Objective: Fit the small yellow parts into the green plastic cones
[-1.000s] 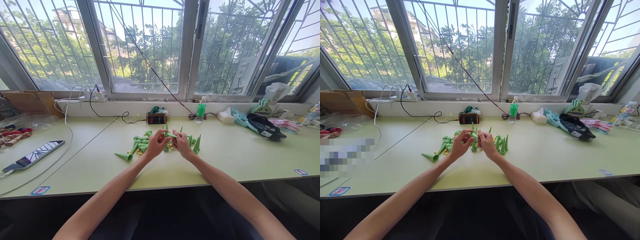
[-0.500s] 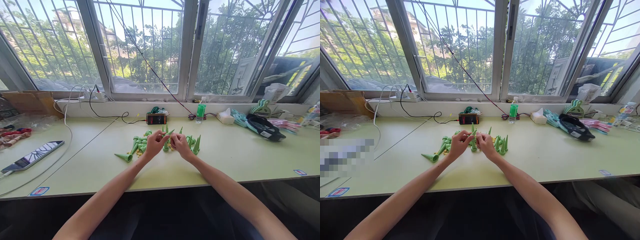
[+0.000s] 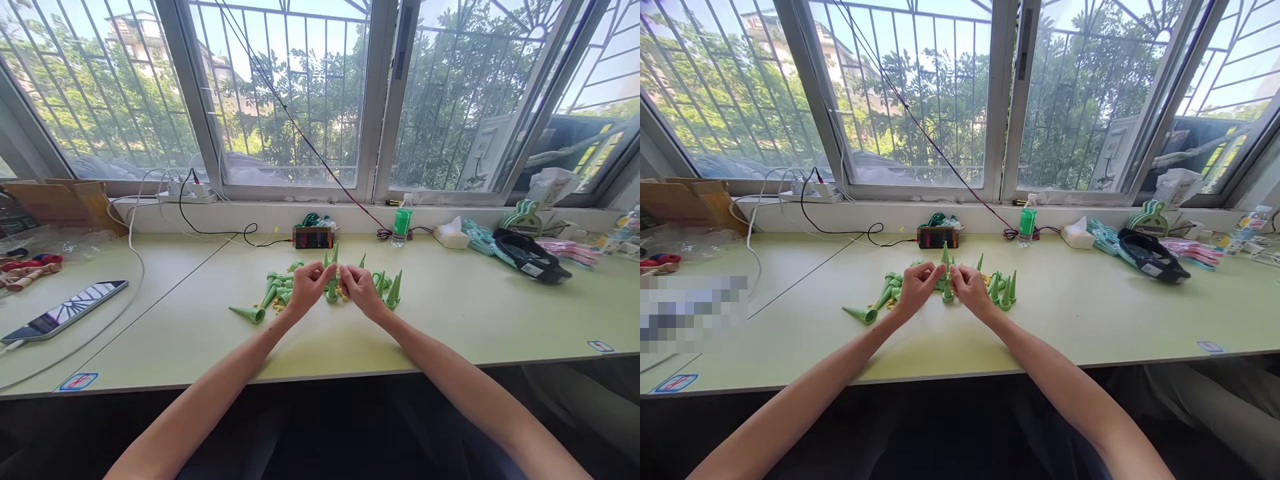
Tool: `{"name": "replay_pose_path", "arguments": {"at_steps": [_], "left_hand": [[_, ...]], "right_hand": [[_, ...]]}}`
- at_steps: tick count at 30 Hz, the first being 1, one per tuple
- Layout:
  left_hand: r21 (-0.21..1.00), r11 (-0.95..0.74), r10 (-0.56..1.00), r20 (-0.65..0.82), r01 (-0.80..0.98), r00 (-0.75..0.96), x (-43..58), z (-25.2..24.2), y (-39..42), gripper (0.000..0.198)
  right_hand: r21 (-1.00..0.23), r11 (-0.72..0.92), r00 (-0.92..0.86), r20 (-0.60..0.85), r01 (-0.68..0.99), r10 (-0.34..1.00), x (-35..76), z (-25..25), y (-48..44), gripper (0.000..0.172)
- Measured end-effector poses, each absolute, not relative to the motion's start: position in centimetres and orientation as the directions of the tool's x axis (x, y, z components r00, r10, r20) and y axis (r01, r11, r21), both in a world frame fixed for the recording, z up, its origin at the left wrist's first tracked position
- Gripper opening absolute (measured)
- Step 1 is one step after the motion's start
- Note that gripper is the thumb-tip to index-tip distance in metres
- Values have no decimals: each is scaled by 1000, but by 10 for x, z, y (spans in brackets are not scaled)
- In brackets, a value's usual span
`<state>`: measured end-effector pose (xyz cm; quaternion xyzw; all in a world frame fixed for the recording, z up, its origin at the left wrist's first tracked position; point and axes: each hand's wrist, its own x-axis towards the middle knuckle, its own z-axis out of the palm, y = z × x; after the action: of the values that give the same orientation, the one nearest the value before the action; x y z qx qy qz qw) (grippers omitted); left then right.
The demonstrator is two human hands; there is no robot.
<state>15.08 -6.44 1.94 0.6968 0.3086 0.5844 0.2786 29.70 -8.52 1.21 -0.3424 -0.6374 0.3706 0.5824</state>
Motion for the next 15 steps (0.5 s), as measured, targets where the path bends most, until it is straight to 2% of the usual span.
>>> {"name": "replay_pose_path", "arguments": {"at_steps": [10,15], "left_hand": [[778,-623,779,609,79,148,150,18,-65,55],[793,-606,790,593,58,154,150,20,-66,55]], "right_hand": [[-871,489,-137,490,-41,861,295,13,-86,51],[-855,518,-156,513,-10,844,296,12,-87,46]]}}
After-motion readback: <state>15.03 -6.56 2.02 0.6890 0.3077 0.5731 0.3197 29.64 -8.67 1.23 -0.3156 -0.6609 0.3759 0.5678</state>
